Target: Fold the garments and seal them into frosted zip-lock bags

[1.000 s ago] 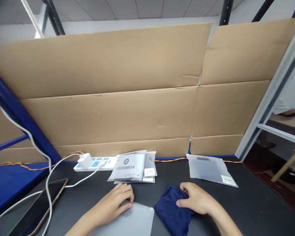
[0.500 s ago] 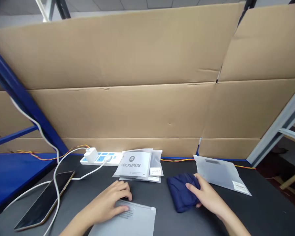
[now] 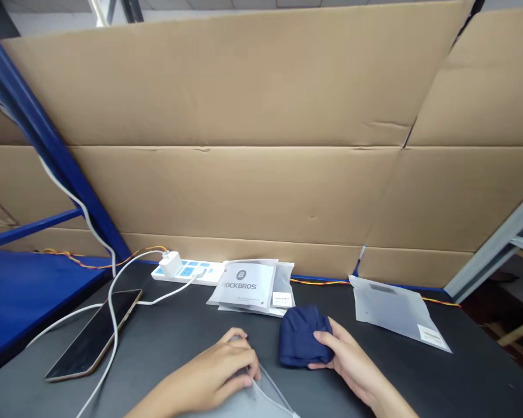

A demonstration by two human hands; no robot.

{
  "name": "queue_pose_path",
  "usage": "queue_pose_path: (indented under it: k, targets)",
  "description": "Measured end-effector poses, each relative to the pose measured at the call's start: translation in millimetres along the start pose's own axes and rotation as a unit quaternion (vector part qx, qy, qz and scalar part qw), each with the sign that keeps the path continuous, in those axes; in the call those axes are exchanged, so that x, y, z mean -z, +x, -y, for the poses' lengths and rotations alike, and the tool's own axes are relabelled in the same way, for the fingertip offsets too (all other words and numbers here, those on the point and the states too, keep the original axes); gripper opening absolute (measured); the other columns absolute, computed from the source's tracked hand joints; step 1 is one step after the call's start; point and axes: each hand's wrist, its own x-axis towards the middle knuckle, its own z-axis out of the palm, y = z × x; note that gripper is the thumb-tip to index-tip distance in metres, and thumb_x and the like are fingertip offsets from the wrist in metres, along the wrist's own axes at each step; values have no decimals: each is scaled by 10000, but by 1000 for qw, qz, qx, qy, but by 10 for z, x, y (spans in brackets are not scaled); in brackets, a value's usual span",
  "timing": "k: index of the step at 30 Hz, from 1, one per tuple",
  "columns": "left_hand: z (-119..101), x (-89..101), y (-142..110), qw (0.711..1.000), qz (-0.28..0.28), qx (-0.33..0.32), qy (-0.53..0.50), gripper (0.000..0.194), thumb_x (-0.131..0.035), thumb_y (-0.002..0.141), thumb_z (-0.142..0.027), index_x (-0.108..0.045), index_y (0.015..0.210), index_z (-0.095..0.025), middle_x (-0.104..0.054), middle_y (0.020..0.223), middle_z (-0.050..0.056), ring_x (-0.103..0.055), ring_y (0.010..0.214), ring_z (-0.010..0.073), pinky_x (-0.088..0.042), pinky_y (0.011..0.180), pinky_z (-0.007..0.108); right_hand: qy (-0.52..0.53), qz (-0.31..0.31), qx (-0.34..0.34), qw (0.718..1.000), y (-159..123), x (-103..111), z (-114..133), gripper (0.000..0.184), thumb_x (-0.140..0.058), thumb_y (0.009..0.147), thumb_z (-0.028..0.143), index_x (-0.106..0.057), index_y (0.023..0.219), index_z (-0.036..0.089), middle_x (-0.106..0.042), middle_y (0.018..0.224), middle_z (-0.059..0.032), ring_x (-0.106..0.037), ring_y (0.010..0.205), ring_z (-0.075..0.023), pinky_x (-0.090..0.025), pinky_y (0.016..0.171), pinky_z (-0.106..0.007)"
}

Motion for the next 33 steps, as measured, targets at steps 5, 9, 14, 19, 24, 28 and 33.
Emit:
queue_pose_path:
  k: [5, 9, 14, 19, 24, 28, 33]
  targets:
    - [84, -150, 53, 1000, -19, -6, -3, 45, -599, 961, -213, -614, 933, -244, -697, 900, -26, -608, 858, 155, -362, 996, 313, 32, 38, 8, 999, -16, -201, -132, 529, -687, 870, 333, -487, 1357, 278, -651, 1289, -62, -663, 1083, -266, -601, 830, -425]
    - [184, -206, 62, 999, -32, 8, -1, 58, -627, 954, -243, -599, 907, -226, -673, 892, -22, -597, 847, 155, -355, 957, 308, -8, 83, 17, 996, -57, -165, -128, 562, -680, 871, 324, -474, 1392, 284, -653, 1277, -68, -679, 994, -264, -592, 784, -424]
    - [218, -285, 82, 999, -51, 10, -12, 124, -670, 933, -306, -586, 903, -220, -655, 874, -22, -575, 827, 158, -347, 924, 309, -111, 142, 42, 983, -116, -157, -39, 609, -756, 782, 297, -562, 1358, 261, -620, 1354, -49, -539, 1275, -295, -426, 1073, -411]
    - [186, -350, 137, 997, -79, 4, -21, 227, -681, 917, -424, -603, 869, -216, -665, 841, -16, -574, 803, 162, -320, 944, 341, -164, 147, 36, 975, -122, -258, -62, 629, -704, 772, 240, -544, 1381, 243, -626, 1344, -40, -505, 1305, -286, -341, 1130, -395]
    - [263, -189, 81, 997, -62, 9, -47, 215, -721, 879, -428, -642, 889, -229, -674, 897, -4, -585, 878, 180, -305, 985, 354, -204, 165, -17, 965, -141, -180, -46, 675, -662, 694, 171, -570, 1360, 230, -666, 1277, -29, -562, 1225, -294, -415, 1038, -368]
    - [394, -14, -25, 995, -1, 8, -98, 174, -735, 863, -413, -691, 900, -249, -676, 990, 9, -585, 1000, 203, -324, 983, 336, -192, 176, -10, 966, -135, -141, -54, 704, -738, 712, 237, -539, 1388, 234, -608, 1372, -41, -504, 1307, -278, -362, 1100, -351]
    - [438, -42, -33, 992, 0, 24, -127, 137, -702, 895, -358, -691, 848, -230, -669, 904, -6, -600, 912, 177, -339, 965, 321, -161, 157, -16, 974, -134, -180, -117, 659, -737, 762, 373, -540, 1383, 272, -644, 1297, -55, -650, 1068, -257, -511, 902, -350]
